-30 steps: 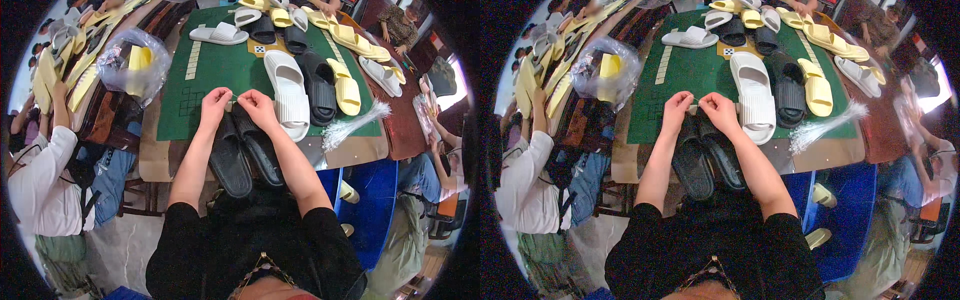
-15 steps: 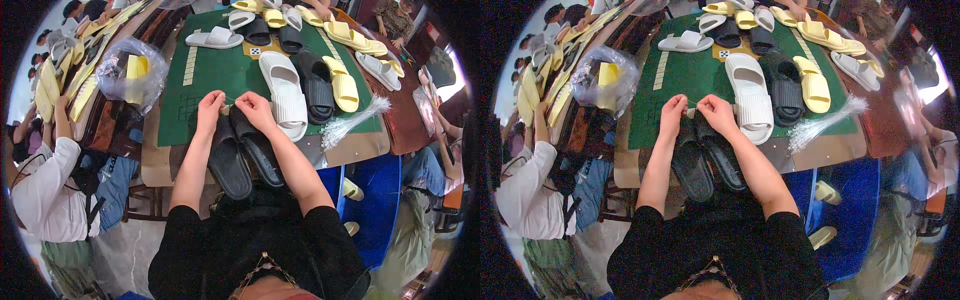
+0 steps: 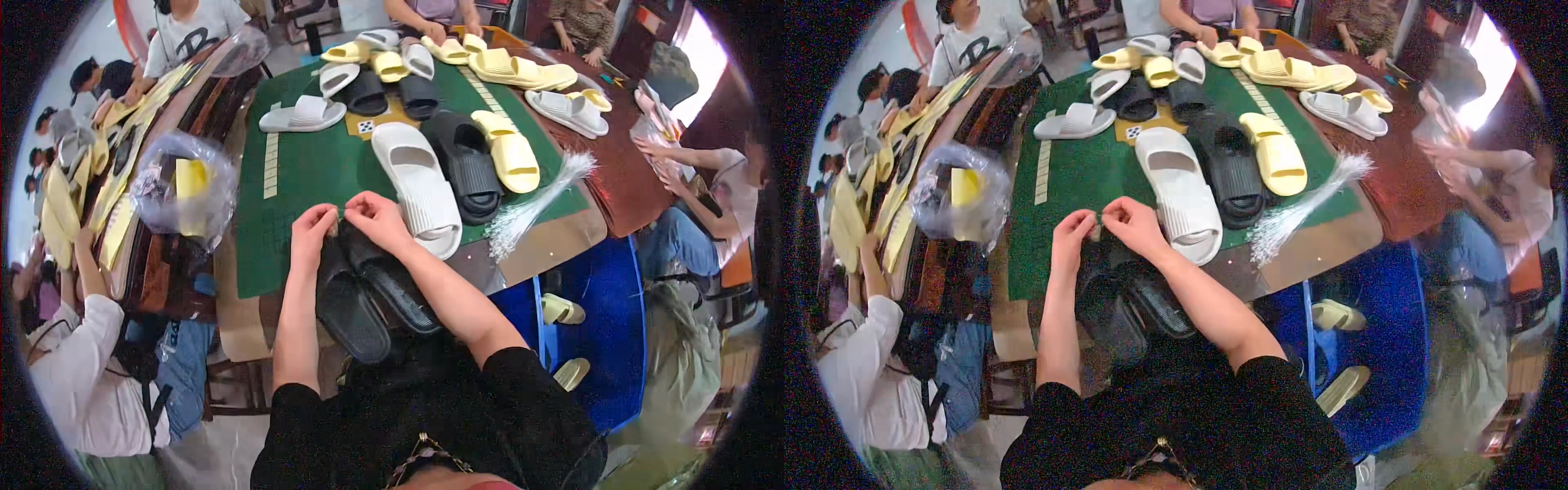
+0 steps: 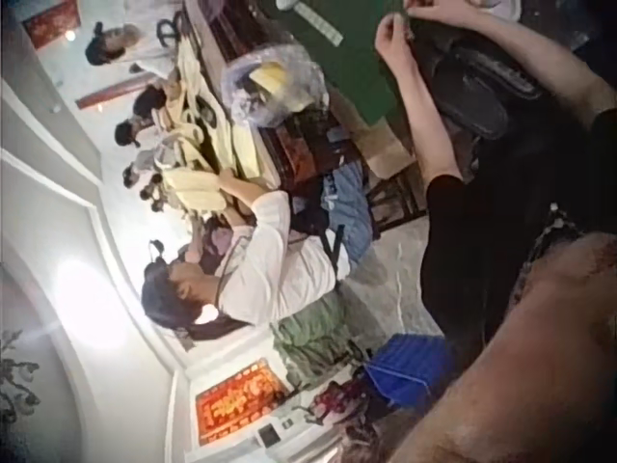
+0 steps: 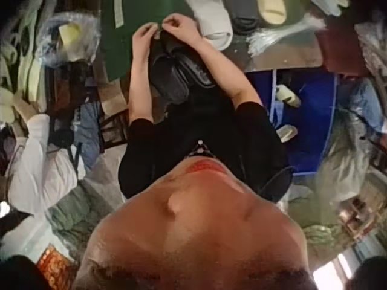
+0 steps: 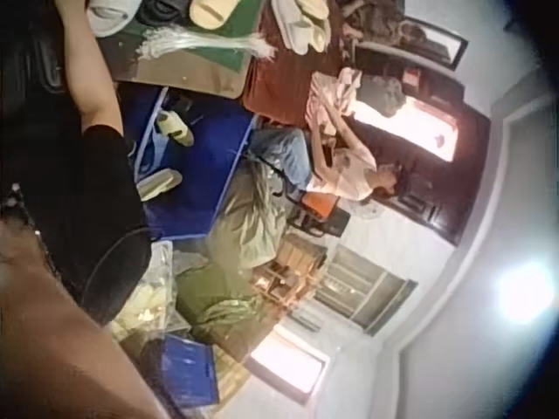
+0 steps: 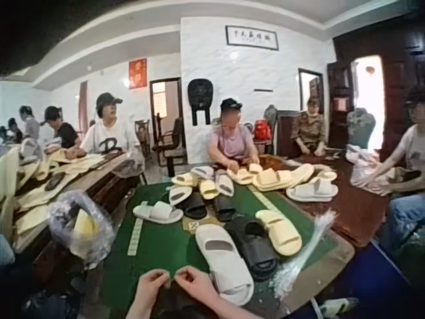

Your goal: The person fastens pairs of slippers together by threading plastic tag fasteners through them by hand.

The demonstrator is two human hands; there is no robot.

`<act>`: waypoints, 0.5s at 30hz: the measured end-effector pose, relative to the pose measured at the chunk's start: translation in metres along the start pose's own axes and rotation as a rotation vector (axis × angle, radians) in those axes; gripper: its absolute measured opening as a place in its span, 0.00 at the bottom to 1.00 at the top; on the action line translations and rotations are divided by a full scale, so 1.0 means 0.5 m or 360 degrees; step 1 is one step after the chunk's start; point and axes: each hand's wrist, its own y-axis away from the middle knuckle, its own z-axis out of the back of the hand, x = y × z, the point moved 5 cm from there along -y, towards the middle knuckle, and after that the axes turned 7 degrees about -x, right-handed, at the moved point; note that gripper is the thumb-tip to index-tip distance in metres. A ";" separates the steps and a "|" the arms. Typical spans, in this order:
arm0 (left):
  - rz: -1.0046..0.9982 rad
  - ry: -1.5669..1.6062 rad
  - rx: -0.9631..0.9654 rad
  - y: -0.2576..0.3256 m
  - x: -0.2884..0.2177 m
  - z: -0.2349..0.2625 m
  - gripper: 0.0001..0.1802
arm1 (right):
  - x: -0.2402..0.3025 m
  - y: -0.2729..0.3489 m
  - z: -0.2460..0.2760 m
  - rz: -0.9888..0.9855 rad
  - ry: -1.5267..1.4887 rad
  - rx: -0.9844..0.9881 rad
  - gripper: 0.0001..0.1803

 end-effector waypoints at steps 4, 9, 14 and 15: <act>-0.0059 -0.0152 -0.0041 0.005 -0.011 -0.027 0.08 | -0.008 -0.001 0.019 -0.0017 0.0025 -0.0017 0.09; 0.0020 -0.0074 -0.0034 -0.006 0.004 -0.009 0.08 | 0.044 0.009 0.024 0.0128 0.0138 -0.0232 0.07; 0.0024 0.0010 -0.0010 -0.011 0.003 -0.013 0.07 | 0.144 0.029 0.053 0.0787 0.0017 -0.0565 0.06; 0.0039 -0.0069 -0.0018 -0.012 0.011 -0.005 0.07 | 0.186 0.044 0.054 0.0794 -0.0081 -0.0516 0.07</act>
